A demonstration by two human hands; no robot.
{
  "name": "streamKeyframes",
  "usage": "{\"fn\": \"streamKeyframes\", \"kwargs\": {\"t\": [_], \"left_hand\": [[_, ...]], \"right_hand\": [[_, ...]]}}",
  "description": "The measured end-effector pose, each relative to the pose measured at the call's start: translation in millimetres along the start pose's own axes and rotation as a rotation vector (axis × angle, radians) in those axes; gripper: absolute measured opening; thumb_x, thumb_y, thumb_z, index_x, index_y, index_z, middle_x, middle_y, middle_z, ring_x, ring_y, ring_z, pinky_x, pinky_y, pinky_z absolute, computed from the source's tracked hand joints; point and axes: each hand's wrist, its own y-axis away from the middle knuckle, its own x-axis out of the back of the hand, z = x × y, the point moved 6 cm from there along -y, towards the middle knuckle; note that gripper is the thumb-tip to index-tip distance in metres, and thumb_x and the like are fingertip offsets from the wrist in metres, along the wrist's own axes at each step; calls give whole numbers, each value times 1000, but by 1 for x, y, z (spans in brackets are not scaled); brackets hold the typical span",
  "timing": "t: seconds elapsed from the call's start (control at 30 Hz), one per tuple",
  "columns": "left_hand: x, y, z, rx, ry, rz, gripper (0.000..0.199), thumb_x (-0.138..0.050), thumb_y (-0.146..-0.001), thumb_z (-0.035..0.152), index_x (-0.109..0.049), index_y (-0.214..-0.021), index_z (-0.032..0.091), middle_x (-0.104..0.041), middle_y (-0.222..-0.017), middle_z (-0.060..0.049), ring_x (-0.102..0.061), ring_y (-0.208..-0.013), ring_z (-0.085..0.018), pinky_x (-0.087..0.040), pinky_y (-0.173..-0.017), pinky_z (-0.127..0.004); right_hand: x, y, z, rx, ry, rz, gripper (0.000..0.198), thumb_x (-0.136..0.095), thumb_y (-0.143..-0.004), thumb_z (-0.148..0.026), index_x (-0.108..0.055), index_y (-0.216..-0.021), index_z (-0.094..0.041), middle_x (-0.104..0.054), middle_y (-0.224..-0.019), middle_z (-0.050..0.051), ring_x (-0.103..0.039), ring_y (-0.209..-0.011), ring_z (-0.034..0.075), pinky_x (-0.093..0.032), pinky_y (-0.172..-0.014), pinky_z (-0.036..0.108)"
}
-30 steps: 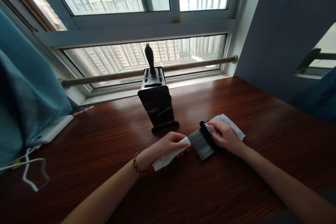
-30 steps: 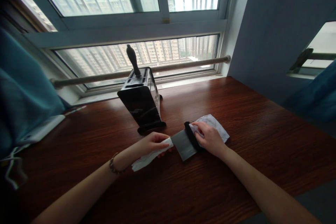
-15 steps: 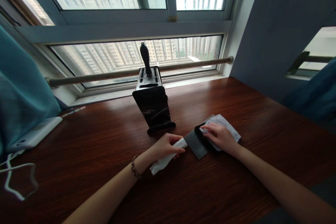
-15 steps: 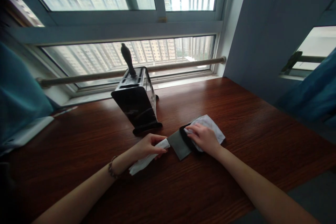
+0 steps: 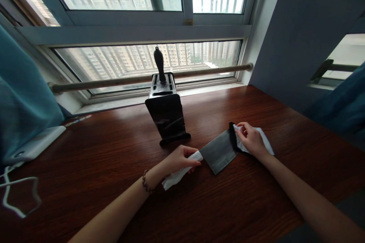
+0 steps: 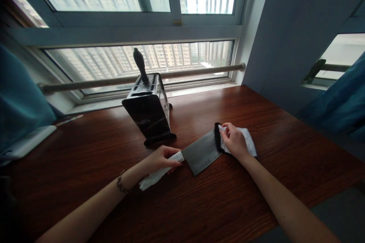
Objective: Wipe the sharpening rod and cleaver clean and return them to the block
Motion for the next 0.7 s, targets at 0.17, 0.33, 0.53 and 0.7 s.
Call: {"fn": "streamKeyframes", "kwargs": {"t": [0.17, 0.33, 0.53, 0.7], "left_hand": [[-1, 0, 3, -14, 6, -14, 36, -66, -71, 36, -63, -97, 11, -53, -67, 1, -47, -54, -7, -42, -50, -20], [0, 0, 1, -6, 9, -2, 35, -67, -70, 35, -63, -95, 12, -55, -70, 0, -49, -56, -7, -43, -51, -20], [-1, 4, 3, -12, 38, -8, 32, -67, -70, 32, -64, -95, 13, -56, -66, 0, -50, -54, -7, -43, -52, -19], [1, 7, 3, -2, 36, 17, 35, -68, -69, 31, -65, -99, 14, -58, -73, -1, -51, -57, -7, -43, -53, -20]], "right_hand": [[-28, 27, -56, 387, -154, -448, 26, -62, -81, -39, -59, -100, -22, -56, -80, 0, -52, -73, 14, -39, -67, 27], [-28, 23, -53, 350, -145, -392, 20, -61, -81, -40, -62, -90, -22, -57, -80, 1, -52, -76, 16, -39, -69, 30], [-22, 2, -9, 94, -81, -214, 23, -57, -82, -42, -62, -85, -19, -61, -84, 4, -55, -78, 19, -43, -71, 33], [32, 5, -27, 100, -146, 121, 29, -56, -82, -46, -62, -84, -19, -63, -84, 4, -59, -79, 19, -45, -75, 31]]}}
